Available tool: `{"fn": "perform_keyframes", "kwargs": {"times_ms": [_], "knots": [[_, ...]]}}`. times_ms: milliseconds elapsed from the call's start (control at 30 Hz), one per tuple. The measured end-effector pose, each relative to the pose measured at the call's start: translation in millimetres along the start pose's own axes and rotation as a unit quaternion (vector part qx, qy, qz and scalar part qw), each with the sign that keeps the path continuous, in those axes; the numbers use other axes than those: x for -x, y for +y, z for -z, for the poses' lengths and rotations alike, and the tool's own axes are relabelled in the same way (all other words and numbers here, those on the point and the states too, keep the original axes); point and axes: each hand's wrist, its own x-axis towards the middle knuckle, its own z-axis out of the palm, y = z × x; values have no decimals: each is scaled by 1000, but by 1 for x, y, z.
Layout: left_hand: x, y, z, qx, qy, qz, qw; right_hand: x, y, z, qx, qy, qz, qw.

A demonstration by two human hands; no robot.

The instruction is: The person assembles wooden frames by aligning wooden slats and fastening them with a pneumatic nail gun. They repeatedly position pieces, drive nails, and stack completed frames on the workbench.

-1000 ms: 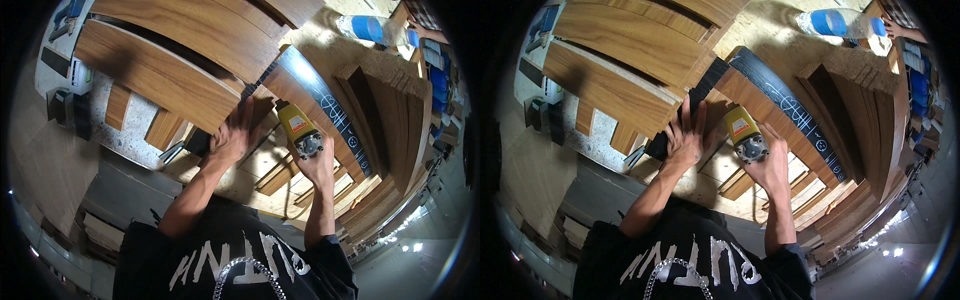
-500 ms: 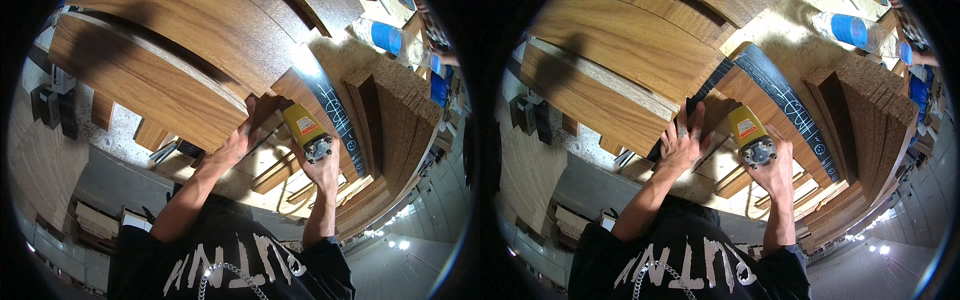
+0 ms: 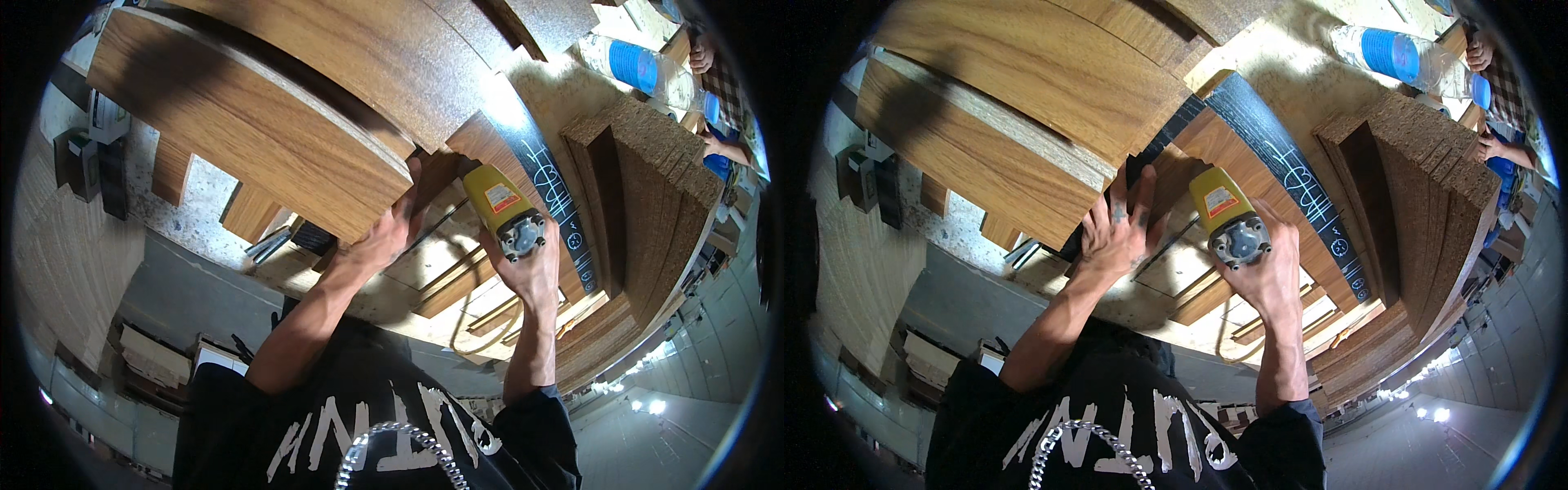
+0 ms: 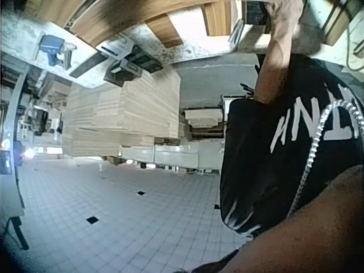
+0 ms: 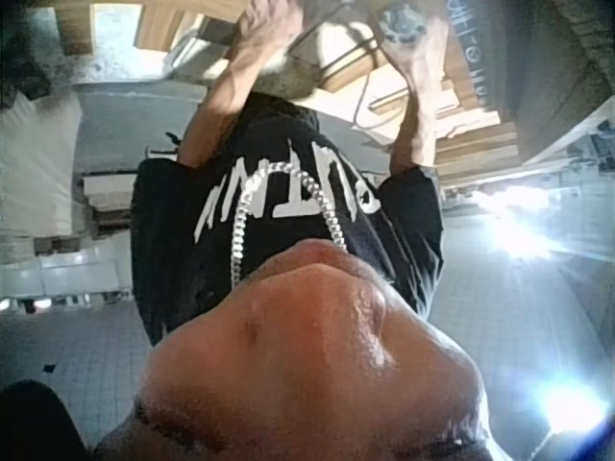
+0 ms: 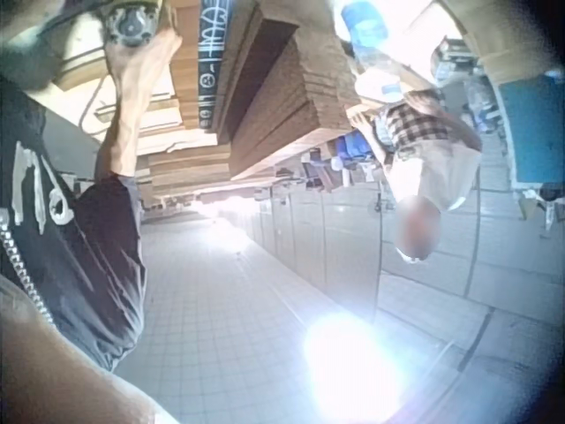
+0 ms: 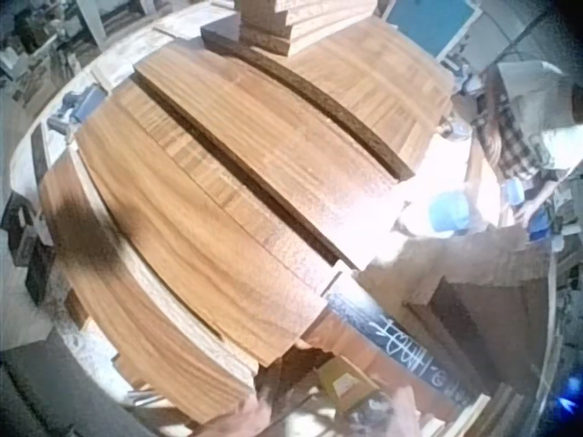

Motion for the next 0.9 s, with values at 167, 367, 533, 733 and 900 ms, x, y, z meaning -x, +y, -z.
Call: {"fn": "perform_keyframes", "kwargs": {"times_ms": [167,367,533,733,900], "knots": [[-3,4,-1,39,7,31,999,-10,-1,-3,14,-8,22,1000],[-4,-2,4,-4,20,-16,1000,-14,-7,-5,19,-8,26,999],[1,0,1,-13,-3,-1,1000,-12,-11,-3,-1,-24,3,1000],[-3,-1,2,82,6,20,996,58,14,-19,-33,35,-35,998],[-3,-4,6,70,52,-1,996,175,23,-48,-71,85,-153,982]]}}
